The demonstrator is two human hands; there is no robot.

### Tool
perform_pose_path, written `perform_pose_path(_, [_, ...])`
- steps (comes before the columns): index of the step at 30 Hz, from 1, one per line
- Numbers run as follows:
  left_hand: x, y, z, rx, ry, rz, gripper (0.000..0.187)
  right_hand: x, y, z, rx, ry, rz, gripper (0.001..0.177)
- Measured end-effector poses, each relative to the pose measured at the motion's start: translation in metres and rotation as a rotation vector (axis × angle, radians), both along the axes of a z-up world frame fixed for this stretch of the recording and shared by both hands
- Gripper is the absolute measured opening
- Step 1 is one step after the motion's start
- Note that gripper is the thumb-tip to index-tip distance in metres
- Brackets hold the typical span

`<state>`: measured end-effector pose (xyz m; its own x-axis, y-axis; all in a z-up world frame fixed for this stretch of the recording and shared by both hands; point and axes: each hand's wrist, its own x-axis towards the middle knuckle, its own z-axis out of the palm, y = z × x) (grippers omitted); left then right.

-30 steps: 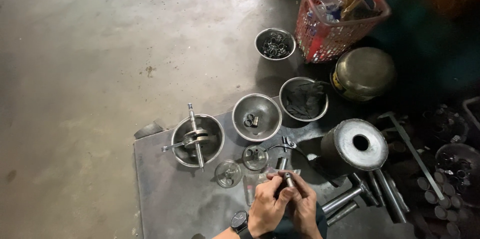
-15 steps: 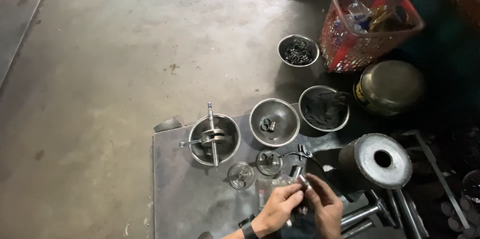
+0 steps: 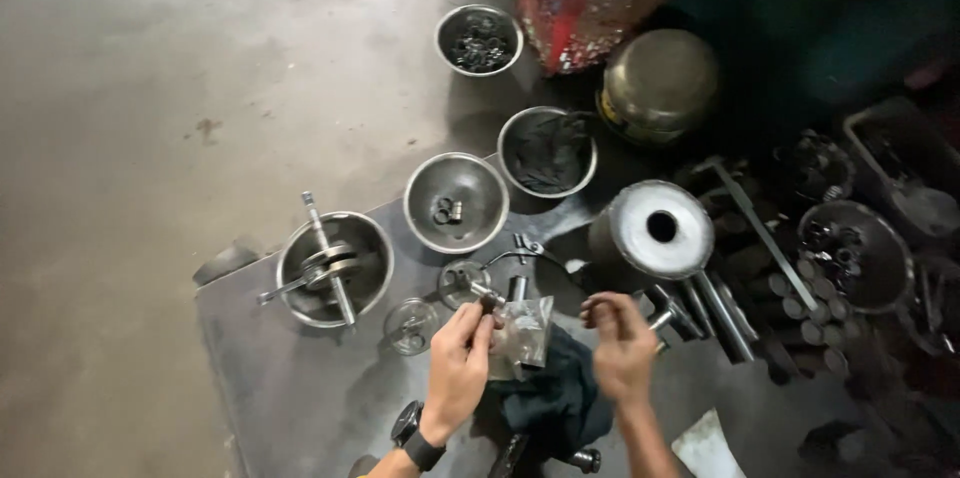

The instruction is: The person grinds a metal rod on a bench grinder, then moves to a workbench to clean various metal parts. They wipe a connecting rod and other small components with a dark cloth, place them into metal bowls, and handle a plastic bag containing small parts.

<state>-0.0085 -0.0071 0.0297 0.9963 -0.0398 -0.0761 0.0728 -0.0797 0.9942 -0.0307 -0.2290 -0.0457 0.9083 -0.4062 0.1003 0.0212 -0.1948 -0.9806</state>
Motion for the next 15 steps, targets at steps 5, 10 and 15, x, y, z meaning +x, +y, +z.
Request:
perform_pose_path(5, [-0.009,-0.012,-0.013,0.175,-0.235,-0.084,0.008,0.015,0.034,0.037,-0.329,-0.111,0.198,0.024])
perform_pose_path(10, [-0.005,0.005,-0.009,0.268,-0.359,-0.372,0.024,0.029,0.025,0.086,-0.242,0.103,0.81,0.052])
perform_pose_path(15, [0.002,0.013,0.003,0.532,-0.466,-0.615,0.031,0.022,0.009,0.105,-0.314,0.117,0.899,0.061])
